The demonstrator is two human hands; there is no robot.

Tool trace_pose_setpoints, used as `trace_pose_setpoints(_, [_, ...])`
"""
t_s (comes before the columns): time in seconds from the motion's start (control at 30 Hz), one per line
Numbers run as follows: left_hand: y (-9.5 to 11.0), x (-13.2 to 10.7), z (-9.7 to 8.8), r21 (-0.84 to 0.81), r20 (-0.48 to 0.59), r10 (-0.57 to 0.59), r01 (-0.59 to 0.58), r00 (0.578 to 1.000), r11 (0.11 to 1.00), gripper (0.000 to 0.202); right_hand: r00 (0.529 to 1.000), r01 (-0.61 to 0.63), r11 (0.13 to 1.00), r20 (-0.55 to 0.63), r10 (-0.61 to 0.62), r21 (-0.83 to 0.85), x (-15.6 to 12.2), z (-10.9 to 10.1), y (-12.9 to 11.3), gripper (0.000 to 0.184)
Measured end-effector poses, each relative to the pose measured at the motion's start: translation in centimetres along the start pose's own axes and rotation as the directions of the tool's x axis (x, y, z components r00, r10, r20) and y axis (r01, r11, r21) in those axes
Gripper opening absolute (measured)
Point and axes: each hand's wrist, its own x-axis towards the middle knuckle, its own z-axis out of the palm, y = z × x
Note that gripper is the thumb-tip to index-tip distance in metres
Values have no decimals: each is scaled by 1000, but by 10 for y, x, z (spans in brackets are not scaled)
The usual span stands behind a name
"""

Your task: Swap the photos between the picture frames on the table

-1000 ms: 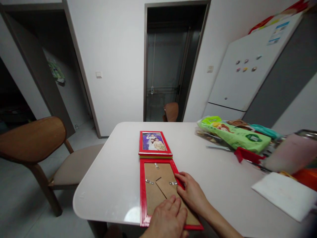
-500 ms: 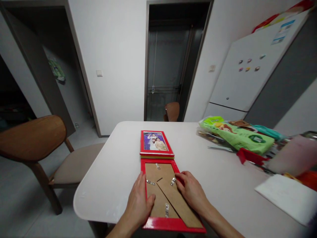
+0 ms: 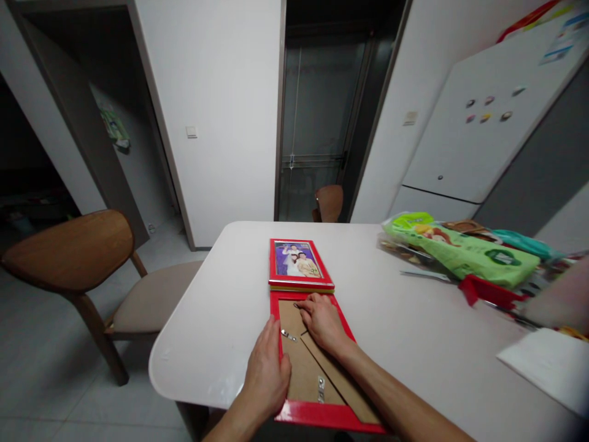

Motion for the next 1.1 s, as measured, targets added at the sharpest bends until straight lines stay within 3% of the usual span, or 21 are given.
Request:
trace_pose_setpoints(0.13, [-3,0,2,27,-17,6,-5,1000,1000,54,999,34,999,6,-34,9,-9,-8,-4,27])
trace_pose_setpoints(0.33, [-3,0,4,-32,-29,-6,6,1000,999,51,987,144,982,57,-152,121,-33,-17,-30,21])
trace_pose_setpoints(0.47, [-4,0,3,-27,-24,3,-4,1000,1000,53,989,115,982,73,-127,151,-31,-14,-40,18])
trace_pose_setpoints(0.6, [-7,0,4,-3,-24,20,-20,1000,1000,53,983,141,965,84,-162,220,-36,-23,-31,19])
trace_pose_setpoints(0.73, [-6,0,4,3,-26,19,-19,999,1000,54,936,172,908,223,-271,383,-62,-47,-11,28])
trace_pose_setpoints(0.83, [-3,0,3,-7,-31,-4,4,1000,1000,54,903,173,896,298,-310,408,-80,-58,-3,28])
trace_pose_setpoints(1.0, [-3,1,4,-8,-27,8,-8,1000,1000,53,937,176,918,226,-267,354,-84,-51,-8,12])
trace_pose_setpoints(1.1, [-6,1,4,-7,-20,13,-13,1000,1000,53,967,125,939,175,-188,319,-81,-44,-7,22])
